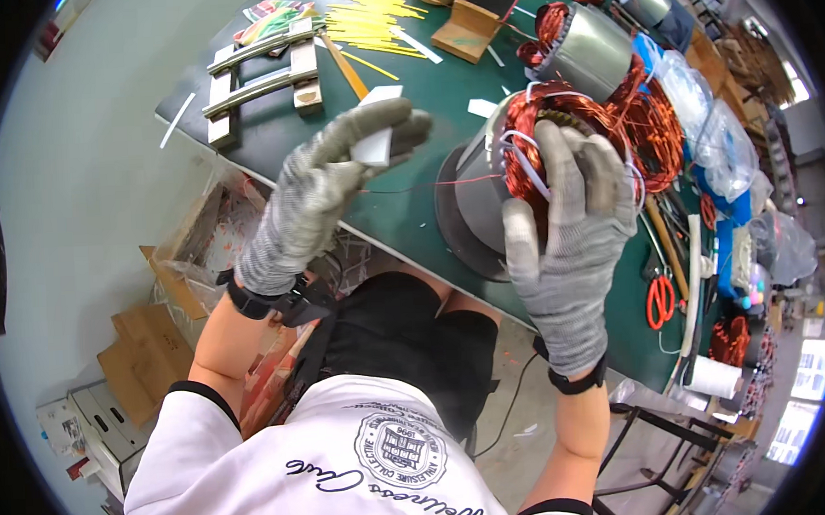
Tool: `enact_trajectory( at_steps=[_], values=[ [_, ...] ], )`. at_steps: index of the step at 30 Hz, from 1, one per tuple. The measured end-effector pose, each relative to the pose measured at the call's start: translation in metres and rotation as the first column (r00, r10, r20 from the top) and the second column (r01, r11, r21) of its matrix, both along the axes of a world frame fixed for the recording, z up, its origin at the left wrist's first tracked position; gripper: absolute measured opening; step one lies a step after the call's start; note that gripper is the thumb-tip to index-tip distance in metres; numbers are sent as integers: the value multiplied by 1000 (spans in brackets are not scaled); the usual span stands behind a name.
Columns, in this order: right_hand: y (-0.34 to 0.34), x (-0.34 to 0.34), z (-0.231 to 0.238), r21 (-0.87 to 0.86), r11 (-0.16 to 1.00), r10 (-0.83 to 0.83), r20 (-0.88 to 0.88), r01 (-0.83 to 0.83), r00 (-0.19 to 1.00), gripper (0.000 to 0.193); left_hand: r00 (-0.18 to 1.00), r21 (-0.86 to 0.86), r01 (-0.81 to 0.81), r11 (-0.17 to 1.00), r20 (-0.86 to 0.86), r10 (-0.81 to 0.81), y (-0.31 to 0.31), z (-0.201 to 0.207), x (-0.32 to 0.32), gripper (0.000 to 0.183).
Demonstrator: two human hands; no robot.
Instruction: The person assembles a motor stator by inserting paper insulators into the slots, threading copper wire coils through the core, and securing them with a white cord. They use pliers to trim the wire ends and slide plastic tubing over the leads before setting the stator aside.
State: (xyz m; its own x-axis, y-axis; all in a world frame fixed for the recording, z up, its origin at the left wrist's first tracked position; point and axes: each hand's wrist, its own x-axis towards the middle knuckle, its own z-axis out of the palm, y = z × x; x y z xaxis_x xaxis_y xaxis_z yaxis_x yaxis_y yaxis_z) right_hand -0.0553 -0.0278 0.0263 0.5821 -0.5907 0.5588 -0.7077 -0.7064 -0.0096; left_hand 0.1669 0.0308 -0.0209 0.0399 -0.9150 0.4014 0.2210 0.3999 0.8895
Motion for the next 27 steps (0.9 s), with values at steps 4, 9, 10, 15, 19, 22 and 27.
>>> enact_trajectory(
  at_steps=[4,9,10,15,19,22,27],
  values=[
    [-12,2,-18,-120,993,31,251,-1,968,20,991,-82,-59,995,113,68,-3,-2,11,59],
    [-26,-17,-31,-89,991,132,458,-103,879,10,991,121,-16,992,-132,32,1,2,15,35],
    [-28,-21,-30,-77,989,145,449,-124,882,16,988,159,-48,986,-135,69,2,3,16,35],
    [-24,-32,-16,340,918,-39,593,-205,804,18,440,-336,-615,713,604,664,9,6,8,24],
    [-25,-39,-4,416,890,43,330,-187,943,14,550,-367,-615,698,434,714,21,1,-20,23],
    [-26,-46,0,296,927,207,107,-230,972,30,887,60,-425,903,228,402,33,-1,-42,21],
    [-27,-53,3,173,941,302,-42,-291,952,33,848,-181,-388,904,313,427,22,-6,-75,19]
  ],
)
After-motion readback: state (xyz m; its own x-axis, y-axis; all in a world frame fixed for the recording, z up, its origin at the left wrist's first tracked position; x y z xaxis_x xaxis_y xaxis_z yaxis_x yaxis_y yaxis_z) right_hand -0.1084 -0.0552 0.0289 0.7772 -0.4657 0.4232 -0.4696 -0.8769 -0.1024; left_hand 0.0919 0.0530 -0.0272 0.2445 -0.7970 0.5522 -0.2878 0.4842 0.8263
